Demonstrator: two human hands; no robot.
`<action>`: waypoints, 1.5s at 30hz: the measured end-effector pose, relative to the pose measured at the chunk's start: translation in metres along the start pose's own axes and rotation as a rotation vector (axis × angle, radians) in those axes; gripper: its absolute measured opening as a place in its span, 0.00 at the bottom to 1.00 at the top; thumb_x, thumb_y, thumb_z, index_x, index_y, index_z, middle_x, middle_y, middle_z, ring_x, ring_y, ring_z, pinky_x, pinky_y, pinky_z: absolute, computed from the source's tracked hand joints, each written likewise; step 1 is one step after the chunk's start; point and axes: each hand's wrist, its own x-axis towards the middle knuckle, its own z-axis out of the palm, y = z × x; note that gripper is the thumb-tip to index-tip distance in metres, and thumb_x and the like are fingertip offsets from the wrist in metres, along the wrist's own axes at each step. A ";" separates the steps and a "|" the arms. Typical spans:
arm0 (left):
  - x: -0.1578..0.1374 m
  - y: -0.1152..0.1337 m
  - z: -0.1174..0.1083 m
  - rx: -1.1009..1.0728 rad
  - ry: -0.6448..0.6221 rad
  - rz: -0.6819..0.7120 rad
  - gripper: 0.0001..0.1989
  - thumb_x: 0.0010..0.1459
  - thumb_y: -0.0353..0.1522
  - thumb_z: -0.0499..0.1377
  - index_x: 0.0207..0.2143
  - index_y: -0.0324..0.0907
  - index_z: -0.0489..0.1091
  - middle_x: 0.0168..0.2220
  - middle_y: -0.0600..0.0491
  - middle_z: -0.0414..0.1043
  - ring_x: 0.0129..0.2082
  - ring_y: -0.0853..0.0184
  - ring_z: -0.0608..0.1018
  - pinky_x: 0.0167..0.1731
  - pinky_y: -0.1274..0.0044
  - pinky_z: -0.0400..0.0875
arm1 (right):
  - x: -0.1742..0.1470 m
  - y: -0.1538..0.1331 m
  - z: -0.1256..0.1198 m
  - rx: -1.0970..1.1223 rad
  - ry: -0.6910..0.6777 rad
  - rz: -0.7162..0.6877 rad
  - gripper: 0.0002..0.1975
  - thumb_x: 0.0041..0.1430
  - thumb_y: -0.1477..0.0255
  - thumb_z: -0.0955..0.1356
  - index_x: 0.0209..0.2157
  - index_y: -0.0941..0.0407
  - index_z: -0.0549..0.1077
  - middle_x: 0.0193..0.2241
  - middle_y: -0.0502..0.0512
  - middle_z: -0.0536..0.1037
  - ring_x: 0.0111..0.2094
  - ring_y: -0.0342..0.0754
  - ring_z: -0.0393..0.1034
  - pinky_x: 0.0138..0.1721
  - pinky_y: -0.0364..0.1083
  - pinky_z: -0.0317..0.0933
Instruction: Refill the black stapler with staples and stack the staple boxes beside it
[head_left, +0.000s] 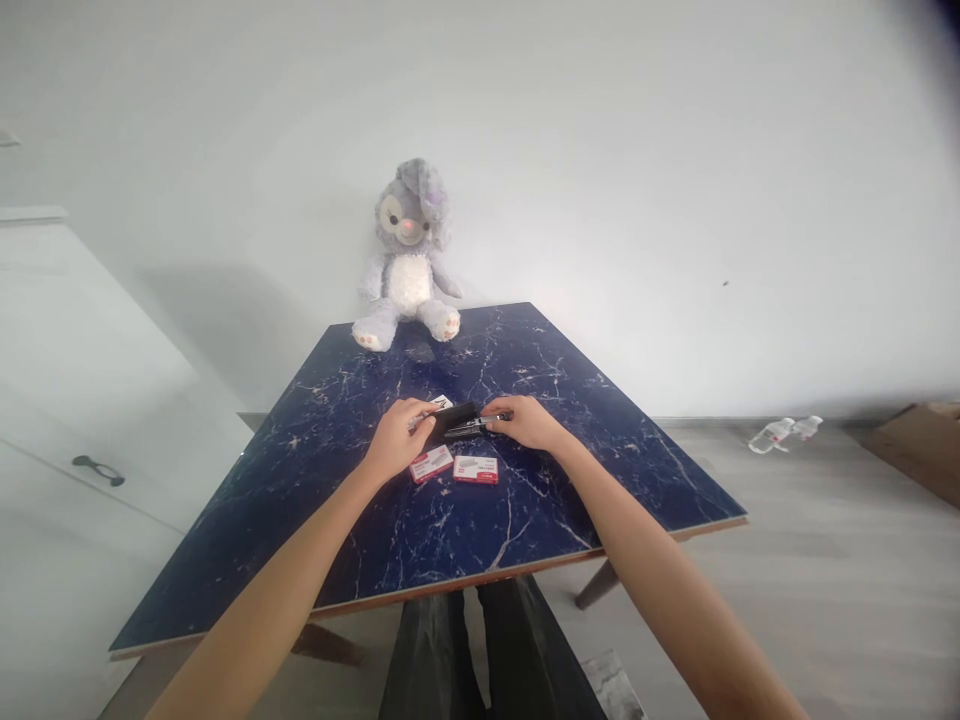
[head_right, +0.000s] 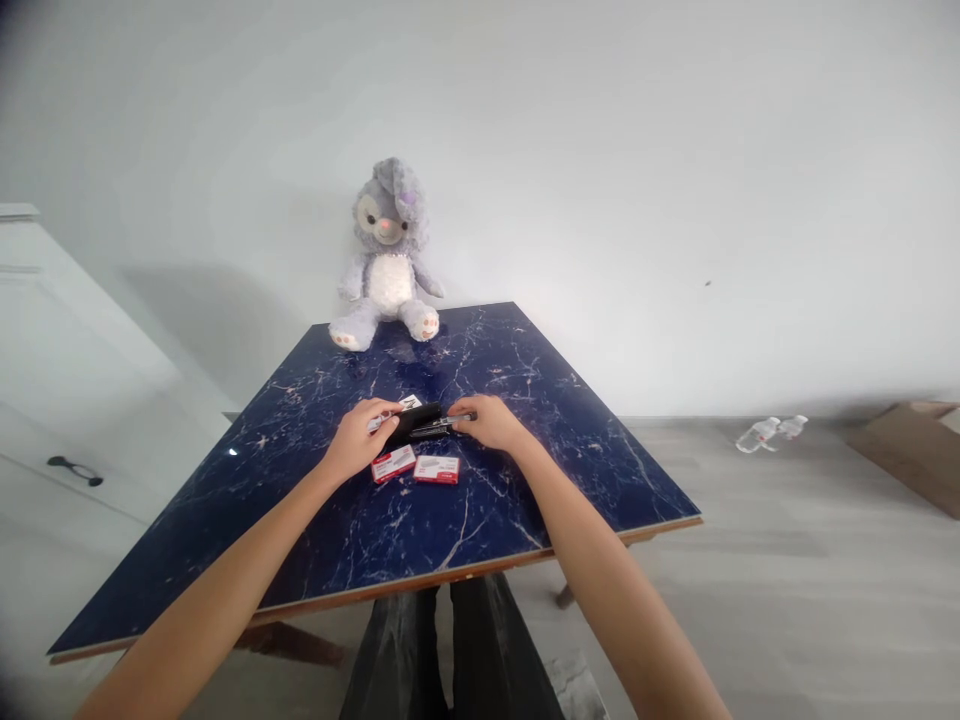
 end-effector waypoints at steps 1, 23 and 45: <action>0.000 0.000 0.000 0.001 0.000 0.004 0.13 0.63 0.33 0.54 0.46 0.44 0.76 0.44 0.49 0.77 0.46 0.59 0.74 0.48 0.68 0.67 | 0.000 0.000 0.000 -0.008 -0.002 0.001 0.10 0.55 0.71 0.72 0.40 0.48 0.81 0.41 0.48 0.83 0.43 0.51 0.77 0.48 0.48 0.67; 0.001 -0.004 -0.001 -0.057 -0.063 -0.006 0.14 0.65 0.36 0.52 0.45 0.45 0.76 0.45 0.49 0.76 0.46 0.60 0.75 0.49 0.68 0.69 | 0.000 0.013 0.002 0.062 -0.042 0.013 0.09 0.56 0.66 0.72 0.40 0.44 0.83 0.42 0.46 0.83 0.44 0.53 0.79 0.52 0.50 0.68; 0.002 -0.028 -0.020 -0.065 -0.272 -0.152 0.30 0.49 0.40 0.68 0.56 0.48 0.72 0.48 0.47 0.79 0.45 0.53 0.80 0.46 0.67 0.72 | -0.002 -0.010 -0.015 0.243 0.201 0.494 0.07 0.58 0.65 0.66 0.31 0.54 0.71 0.30 0.56 0.83 0.22 0.49 0.76 0.23 0.44 0.64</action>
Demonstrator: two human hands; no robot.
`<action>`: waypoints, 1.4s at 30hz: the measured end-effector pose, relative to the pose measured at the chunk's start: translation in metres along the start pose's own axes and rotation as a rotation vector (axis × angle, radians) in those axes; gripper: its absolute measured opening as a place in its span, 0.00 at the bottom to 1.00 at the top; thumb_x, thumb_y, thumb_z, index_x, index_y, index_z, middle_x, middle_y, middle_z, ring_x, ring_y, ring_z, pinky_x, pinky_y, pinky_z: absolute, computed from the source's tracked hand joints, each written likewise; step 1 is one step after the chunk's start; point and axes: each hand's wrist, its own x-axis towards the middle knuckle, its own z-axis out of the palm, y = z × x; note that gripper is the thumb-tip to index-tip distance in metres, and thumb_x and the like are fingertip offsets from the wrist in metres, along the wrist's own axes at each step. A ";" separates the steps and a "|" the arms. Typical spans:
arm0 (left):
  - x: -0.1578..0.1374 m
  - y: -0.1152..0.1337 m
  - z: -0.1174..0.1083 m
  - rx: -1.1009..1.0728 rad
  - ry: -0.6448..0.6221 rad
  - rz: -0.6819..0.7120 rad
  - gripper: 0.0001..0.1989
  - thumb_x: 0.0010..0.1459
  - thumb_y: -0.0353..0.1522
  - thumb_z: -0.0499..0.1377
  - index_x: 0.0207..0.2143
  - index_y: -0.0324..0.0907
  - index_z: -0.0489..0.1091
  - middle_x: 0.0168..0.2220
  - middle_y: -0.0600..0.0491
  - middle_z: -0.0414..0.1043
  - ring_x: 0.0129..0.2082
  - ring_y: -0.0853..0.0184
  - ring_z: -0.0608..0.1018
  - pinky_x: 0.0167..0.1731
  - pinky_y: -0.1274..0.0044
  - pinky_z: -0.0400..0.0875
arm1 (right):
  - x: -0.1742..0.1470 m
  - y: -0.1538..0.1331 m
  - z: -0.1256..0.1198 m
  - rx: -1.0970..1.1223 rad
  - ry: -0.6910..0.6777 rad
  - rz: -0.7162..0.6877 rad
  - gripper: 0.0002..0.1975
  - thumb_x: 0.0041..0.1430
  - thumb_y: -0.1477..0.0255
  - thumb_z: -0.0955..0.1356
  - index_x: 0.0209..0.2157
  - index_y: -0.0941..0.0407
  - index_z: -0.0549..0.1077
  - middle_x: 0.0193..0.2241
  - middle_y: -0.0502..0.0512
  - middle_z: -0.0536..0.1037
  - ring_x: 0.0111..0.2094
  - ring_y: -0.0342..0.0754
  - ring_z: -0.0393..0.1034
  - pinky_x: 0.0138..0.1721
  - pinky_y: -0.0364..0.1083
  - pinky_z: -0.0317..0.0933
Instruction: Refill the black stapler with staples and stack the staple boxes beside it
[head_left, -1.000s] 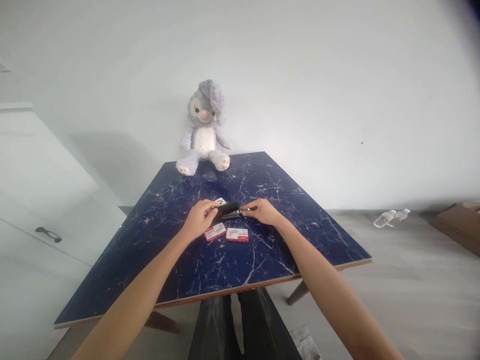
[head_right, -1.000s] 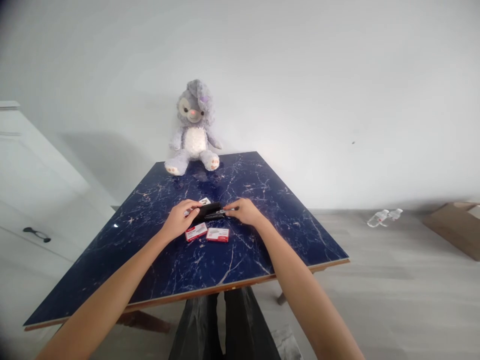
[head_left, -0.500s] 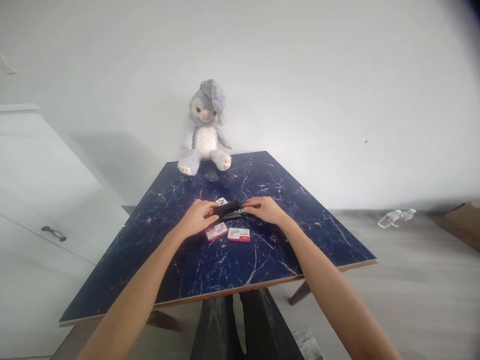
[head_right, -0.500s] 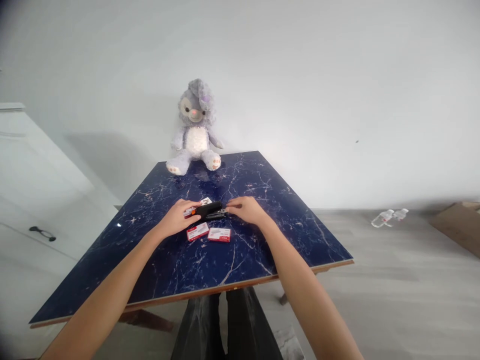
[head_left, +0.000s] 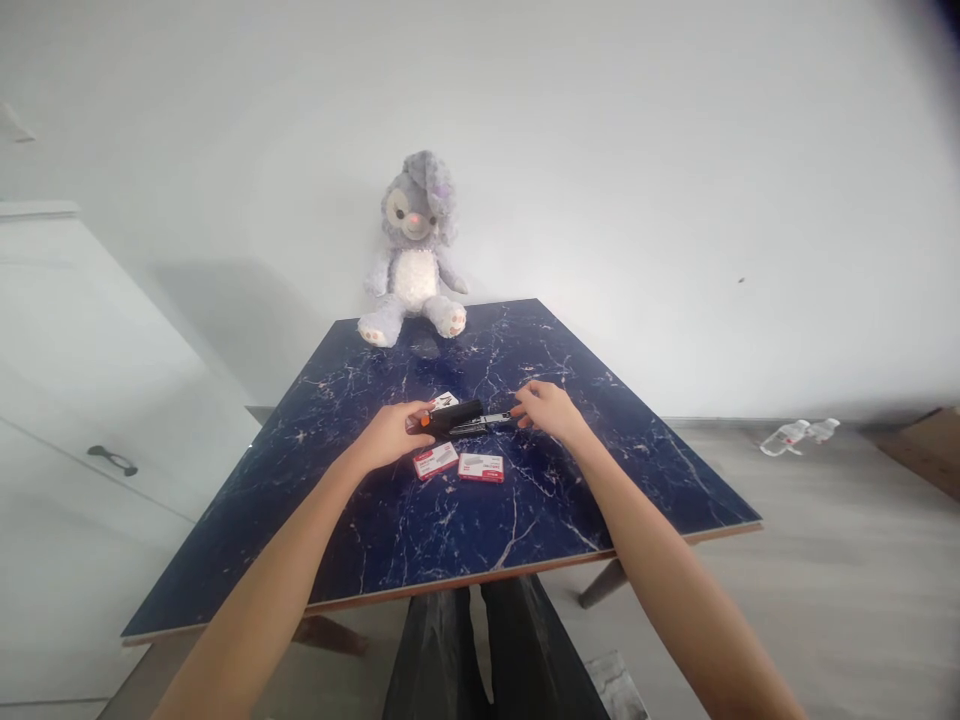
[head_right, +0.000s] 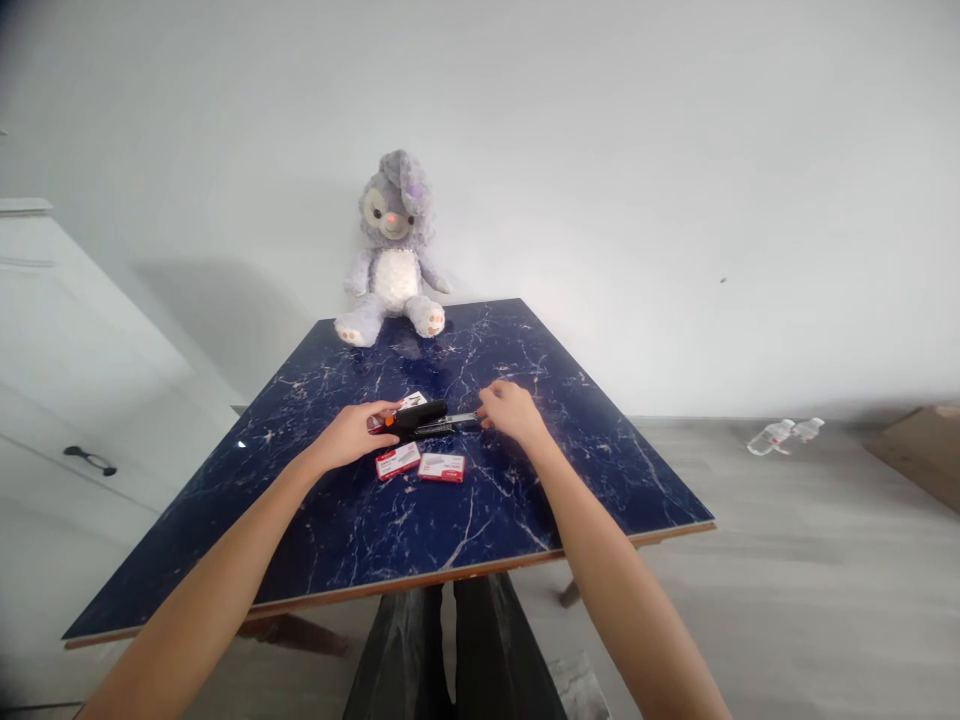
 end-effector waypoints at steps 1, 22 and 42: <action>0.000 0.000 0.000 -0.014 0.001 -0.008 0.30 0.49 0.40 0.69 0.56 0.48 0.73 0.48 0.48 0.79 0.45 0.54 0.80 0.46 0.67 0.72 | 0.001 0.001 0.001 0.047 -0.005 0.038 0.08 0.58 0.65 0.66 0.32 0.54 0.70 0.30 0.57 0.83 0.22 0.49 0.76 0.22 0.43 0.63; 0.002 0.004 0.002 -0.040 -0.013 -0.070 0.27 0.48 0.40 0.69 0.52 0.47 0.74 0.45 0.52 0.80 0.44 0.58 0.80 0.47 0.71 0.72 | -0.006 -0.012 0.039 0.556 -0.129 0.195 0.05 0.57 0.74 0.67 0.31 0.61 0.73 0.32 0.64 0.81 0.40 0.52 0.79 0.45 0.46 0.74; 0.005 0.044 0.034 0.104 0.089 0.037 0.20 0.51 0.45 0.67 0.42 0.43 0.78 0.36 0.49 0.79 0.35 0.59 0.79 0.36 0.72 0.70 | 0.003 -0.003 0.060 0.630 -0.177 0.016 0.11 0.53 0.61 0.71 0.33 0.55 0.73 0.38 0.53 0.78 0.44 0.47 0.73 0.50 0.47 0.66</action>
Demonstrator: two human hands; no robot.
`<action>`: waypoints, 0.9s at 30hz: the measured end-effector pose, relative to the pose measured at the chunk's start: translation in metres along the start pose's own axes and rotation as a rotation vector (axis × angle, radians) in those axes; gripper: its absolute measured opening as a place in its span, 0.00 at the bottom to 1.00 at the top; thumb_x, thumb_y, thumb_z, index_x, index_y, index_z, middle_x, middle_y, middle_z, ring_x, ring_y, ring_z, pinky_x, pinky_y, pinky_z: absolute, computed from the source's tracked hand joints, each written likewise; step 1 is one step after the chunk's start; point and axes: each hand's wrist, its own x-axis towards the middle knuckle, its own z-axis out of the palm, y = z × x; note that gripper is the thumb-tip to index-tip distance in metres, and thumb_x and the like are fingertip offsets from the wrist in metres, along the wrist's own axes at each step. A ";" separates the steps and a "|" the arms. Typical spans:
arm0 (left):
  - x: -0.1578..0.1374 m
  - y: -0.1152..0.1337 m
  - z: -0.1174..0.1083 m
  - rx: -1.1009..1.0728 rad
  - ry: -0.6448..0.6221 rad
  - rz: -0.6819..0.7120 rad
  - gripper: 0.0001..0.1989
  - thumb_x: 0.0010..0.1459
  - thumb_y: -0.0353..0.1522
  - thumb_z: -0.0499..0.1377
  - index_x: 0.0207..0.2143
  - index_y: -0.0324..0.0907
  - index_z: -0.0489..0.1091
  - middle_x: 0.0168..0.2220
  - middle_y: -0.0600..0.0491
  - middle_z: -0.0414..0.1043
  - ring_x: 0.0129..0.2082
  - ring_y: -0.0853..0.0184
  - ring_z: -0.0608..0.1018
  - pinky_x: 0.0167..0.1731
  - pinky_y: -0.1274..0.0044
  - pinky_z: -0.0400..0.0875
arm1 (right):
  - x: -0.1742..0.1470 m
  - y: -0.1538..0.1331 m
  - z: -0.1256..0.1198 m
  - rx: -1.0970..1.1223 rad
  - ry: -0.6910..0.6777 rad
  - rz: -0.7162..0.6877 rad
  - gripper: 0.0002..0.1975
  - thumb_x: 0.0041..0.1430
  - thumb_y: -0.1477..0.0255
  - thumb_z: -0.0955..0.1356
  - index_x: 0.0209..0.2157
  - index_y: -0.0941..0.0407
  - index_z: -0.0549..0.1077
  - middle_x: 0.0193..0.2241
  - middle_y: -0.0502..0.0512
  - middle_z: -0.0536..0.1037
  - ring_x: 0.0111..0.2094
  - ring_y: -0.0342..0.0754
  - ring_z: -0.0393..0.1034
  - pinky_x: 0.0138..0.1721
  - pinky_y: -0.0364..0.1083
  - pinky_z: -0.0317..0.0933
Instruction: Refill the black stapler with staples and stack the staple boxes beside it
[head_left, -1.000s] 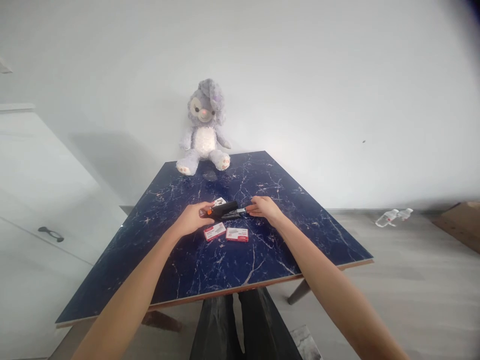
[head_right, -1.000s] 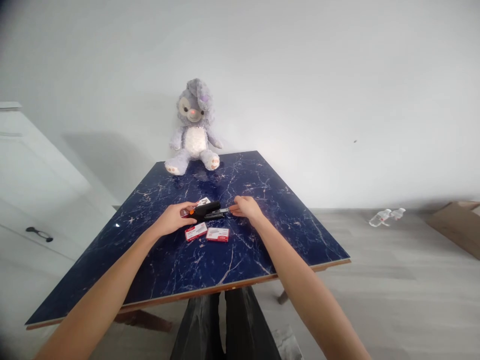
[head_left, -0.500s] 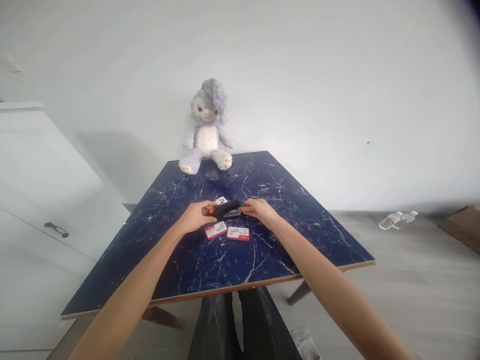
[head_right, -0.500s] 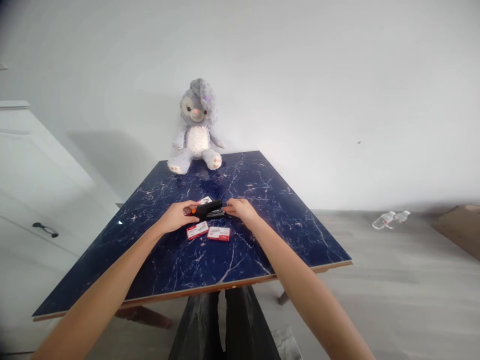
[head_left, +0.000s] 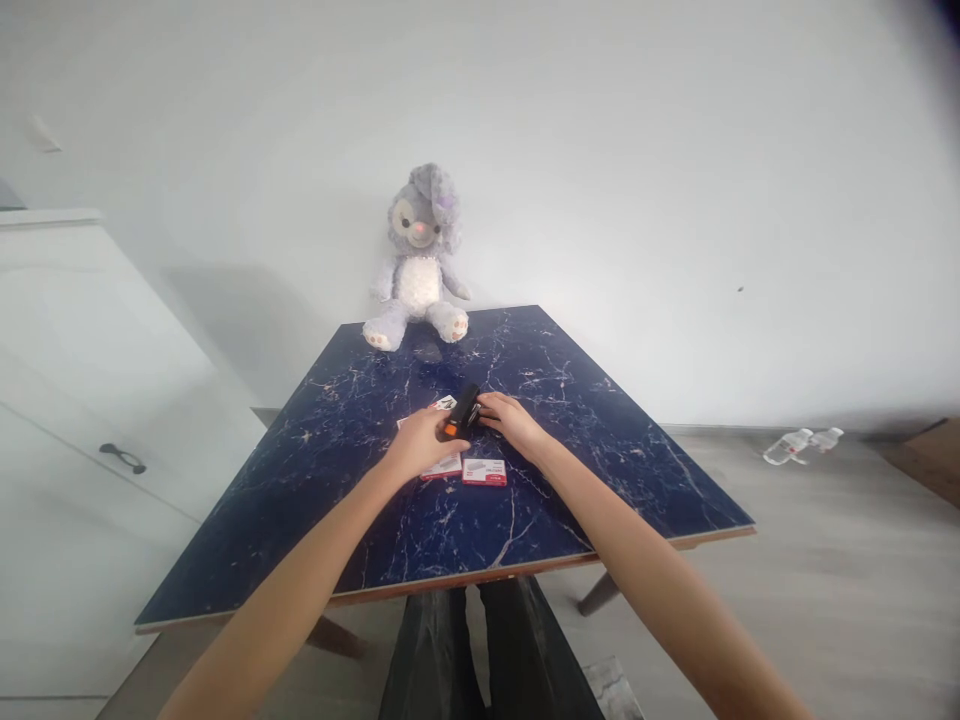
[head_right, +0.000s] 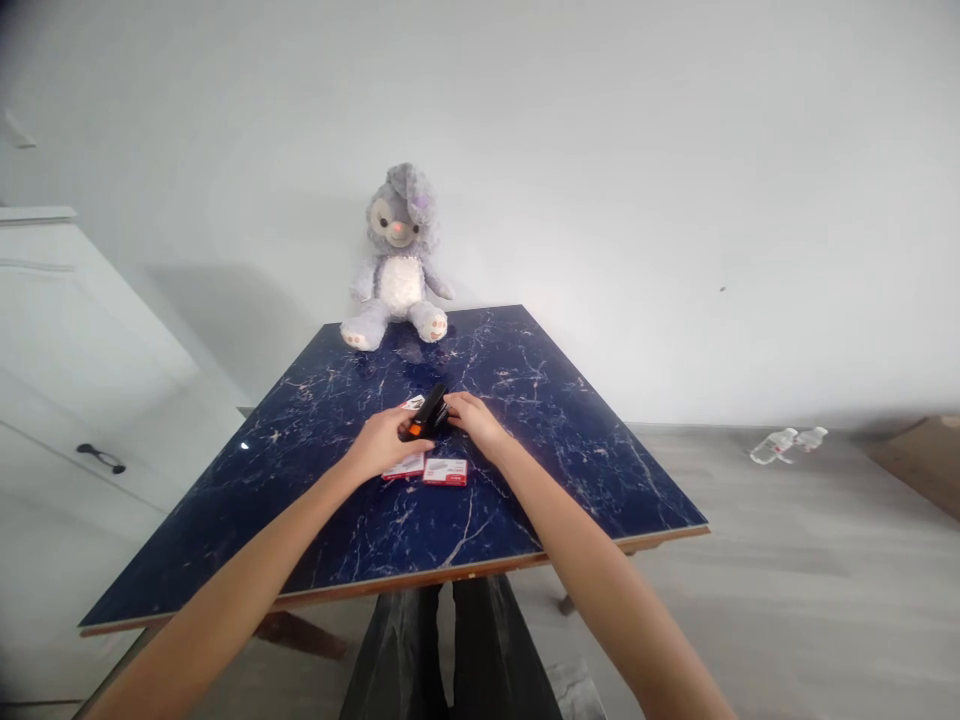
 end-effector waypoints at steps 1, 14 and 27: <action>-0.001 0.007 0.004 -0.030 -0.031 0.025 0.19 0.55 0.45 0.64 0.43 0.43 0.78 0.36 0.49 0.79 0.34 0.60 0.79 0.36 0.72 0.70 | 0.001 0.001 0.001 -0.028 0.016 -0.018 0.12 0.53 0.60 0.70 0.33 0.54 0.73 0.37 0.52 0.78 0.43 0.47 0.73 0.49 0.47 0.67; -0.011 -0.014 -0.022 0.048 -0.221 0.070 0.24 0.57 0.44 0.62 0.55 0.46 0.72 0.49 0.46 0.75 0.45 0.57 0.78 0.44 0.71 0.71 | 0.009 0.013 -0.014 -0.546 0.058 -0.153 0.15 0.59 0.57 0.67 0.42 0.52 0.72 0.41 0.51 0.78 0.43 0.48 0.73 0.49 0.49 0.66; -0.011 -0.009 -0.001 -0.252 -0.232 0.078 0.27 0.56 0.39 0.64 0.58 0.43 0.68 0.49 0.44 0.74 0.36 0.64 0.78 0.36 0.72 0.76 | -0.003 0.003 -0.013 -0.698 0.071 -0.217 0.13 0.63 0.59 0.66 0.42 0.51 0.74 0.42 0.53 0.79 0.44 0.49 0.74 0.51 0.49 0.62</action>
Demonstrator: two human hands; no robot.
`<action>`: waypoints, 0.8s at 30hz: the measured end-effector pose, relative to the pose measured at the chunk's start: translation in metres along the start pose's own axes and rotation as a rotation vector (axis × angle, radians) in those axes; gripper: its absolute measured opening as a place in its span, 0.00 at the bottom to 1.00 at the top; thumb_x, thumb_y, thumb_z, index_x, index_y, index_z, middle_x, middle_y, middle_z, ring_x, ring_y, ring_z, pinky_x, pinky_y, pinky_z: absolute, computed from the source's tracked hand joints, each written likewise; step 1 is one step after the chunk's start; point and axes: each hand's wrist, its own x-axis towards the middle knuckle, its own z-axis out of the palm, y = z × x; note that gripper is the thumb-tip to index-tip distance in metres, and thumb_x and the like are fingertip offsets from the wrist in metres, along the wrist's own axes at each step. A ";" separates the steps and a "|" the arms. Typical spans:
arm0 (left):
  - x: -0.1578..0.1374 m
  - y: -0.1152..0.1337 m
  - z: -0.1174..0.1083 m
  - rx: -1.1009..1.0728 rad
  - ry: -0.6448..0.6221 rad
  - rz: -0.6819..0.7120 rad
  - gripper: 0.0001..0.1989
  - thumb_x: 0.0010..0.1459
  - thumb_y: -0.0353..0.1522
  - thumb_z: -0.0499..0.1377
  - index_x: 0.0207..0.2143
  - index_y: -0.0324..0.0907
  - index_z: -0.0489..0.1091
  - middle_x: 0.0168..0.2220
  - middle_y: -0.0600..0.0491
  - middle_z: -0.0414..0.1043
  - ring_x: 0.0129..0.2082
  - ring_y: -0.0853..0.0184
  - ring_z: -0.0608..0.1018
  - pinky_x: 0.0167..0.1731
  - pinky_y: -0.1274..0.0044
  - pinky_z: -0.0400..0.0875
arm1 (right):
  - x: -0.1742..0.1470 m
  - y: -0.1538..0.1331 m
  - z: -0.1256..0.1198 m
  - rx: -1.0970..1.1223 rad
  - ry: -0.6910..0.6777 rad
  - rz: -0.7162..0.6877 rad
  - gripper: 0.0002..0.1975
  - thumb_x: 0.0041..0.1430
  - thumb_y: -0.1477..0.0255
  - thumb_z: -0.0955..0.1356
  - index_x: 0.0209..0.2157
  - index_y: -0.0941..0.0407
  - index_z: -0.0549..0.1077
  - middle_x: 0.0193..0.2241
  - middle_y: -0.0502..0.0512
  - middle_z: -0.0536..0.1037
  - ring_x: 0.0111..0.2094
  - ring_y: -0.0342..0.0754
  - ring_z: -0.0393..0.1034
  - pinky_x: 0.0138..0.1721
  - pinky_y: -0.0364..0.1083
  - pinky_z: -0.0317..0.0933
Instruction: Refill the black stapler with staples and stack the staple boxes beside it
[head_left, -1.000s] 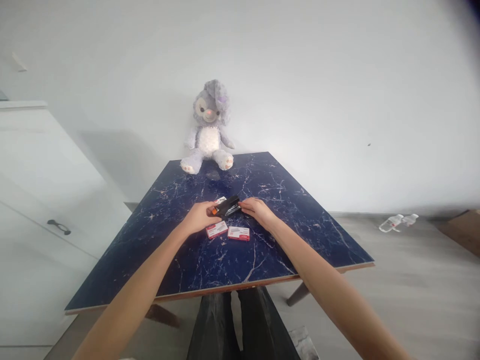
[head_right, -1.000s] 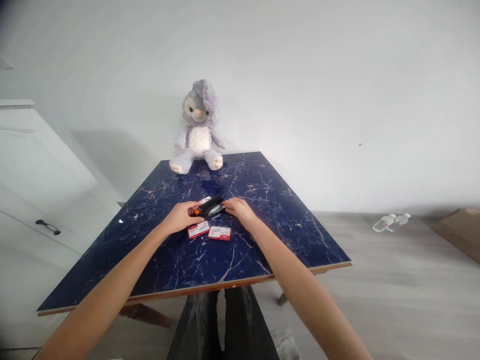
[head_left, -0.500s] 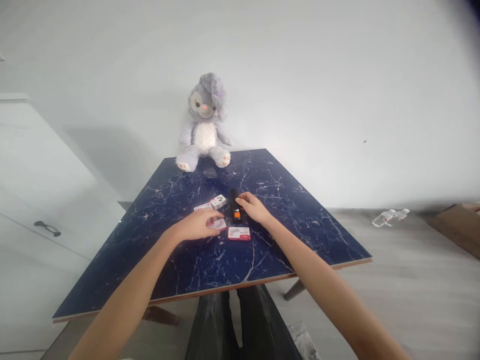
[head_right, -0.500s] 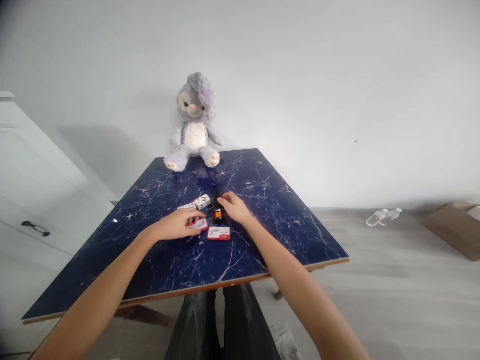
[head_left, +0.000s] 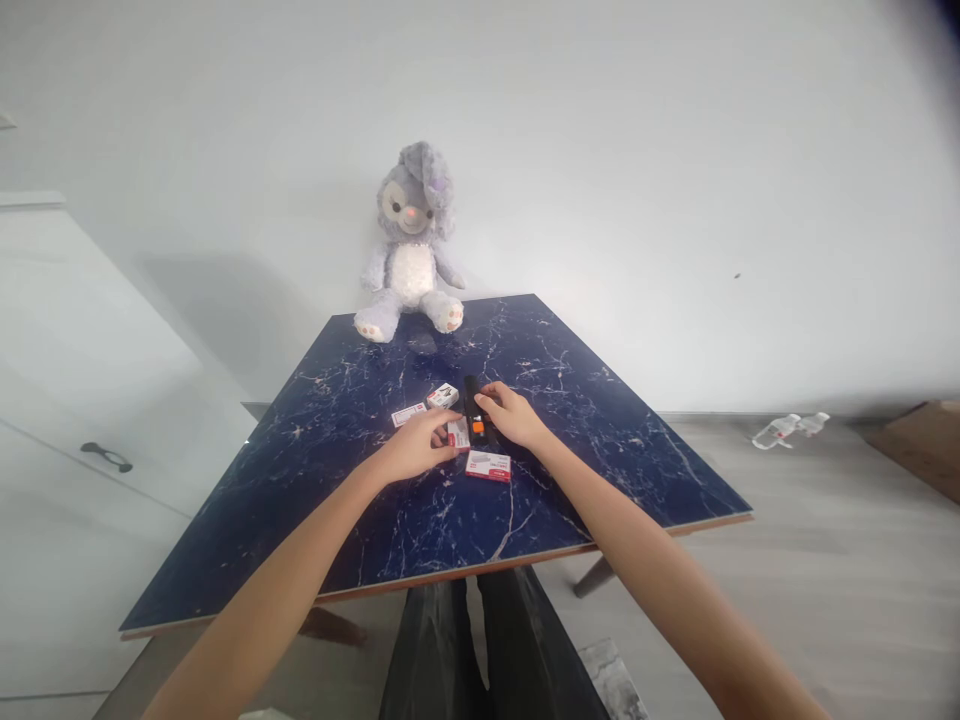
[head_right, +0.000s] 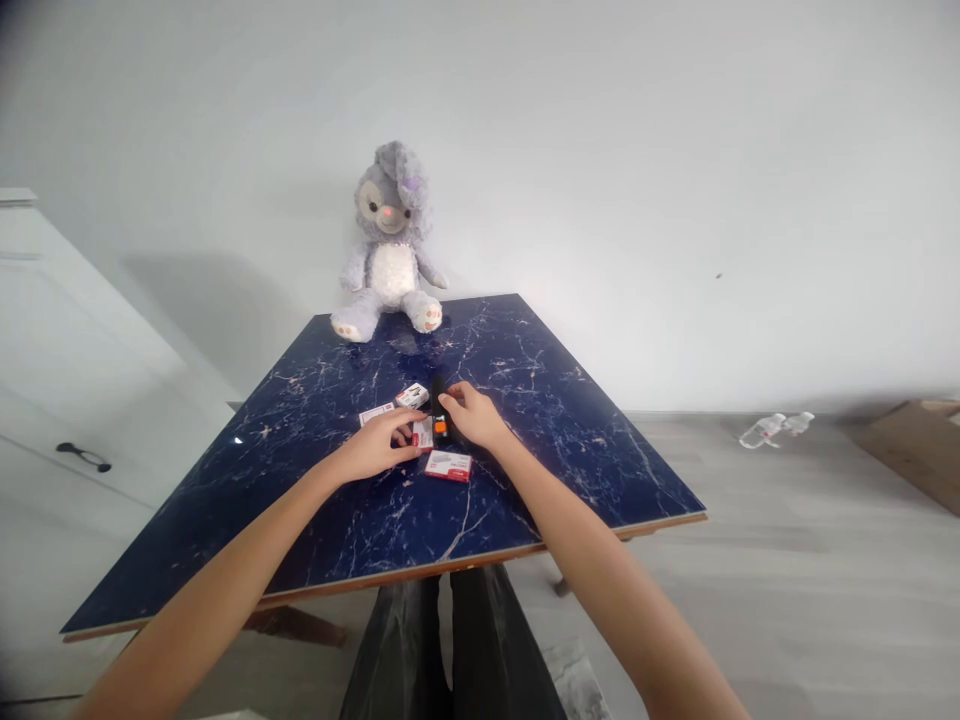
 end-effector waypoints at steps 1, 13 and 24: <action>0.000 0.002 0.000 0.027 0.016 0.009 0.26 0.57 0.39 0.63 0.57 0.43 0.69 0.50 0.44 0.73 0.37 0.63 0.78 0.37 0.71 0.76 | 0.000 0.000 0.000 0.007 0.002 0.000 0.13 0.63 0.58 0.66 0.42 0.51 0.74 0.42 0.53 0.79 0.43 0.49 0.74 0.51 0.49 0.62; -0.014 0.052 0.034 0.337 -0.172 0.541 0.12 0.63 0.33 0.57 0.46 0.45 0.77 0.48 0.46 0.76 0.50 0.55 0.74 0.55 0.62 0.68 | 0.001 0.003 0.001 0.028 0.000 -0.036 0.13 0.63 0.59 0.66 0.43 0.51 0.74 0.41 0.52 0.79 0.42 0.49 0.74 0.49 0.48 0.64; -0.010 0.027 -0.010 0.239 0.390 0.156 0.14 0.58 0.38 0.61 0.46 0.47 0.77 0.57 0.47 0.68 0.52 0.56 0.74 0.53 0.64 0.72 | 0.001 0.001 -0.001 0.012 -0.025 -0.016 0.13 0.63 0.58 0.66 0.42 0.51 0.74 0.38 0.51 0.80 0.40 0.49 0.74 0.47 0.47 0.63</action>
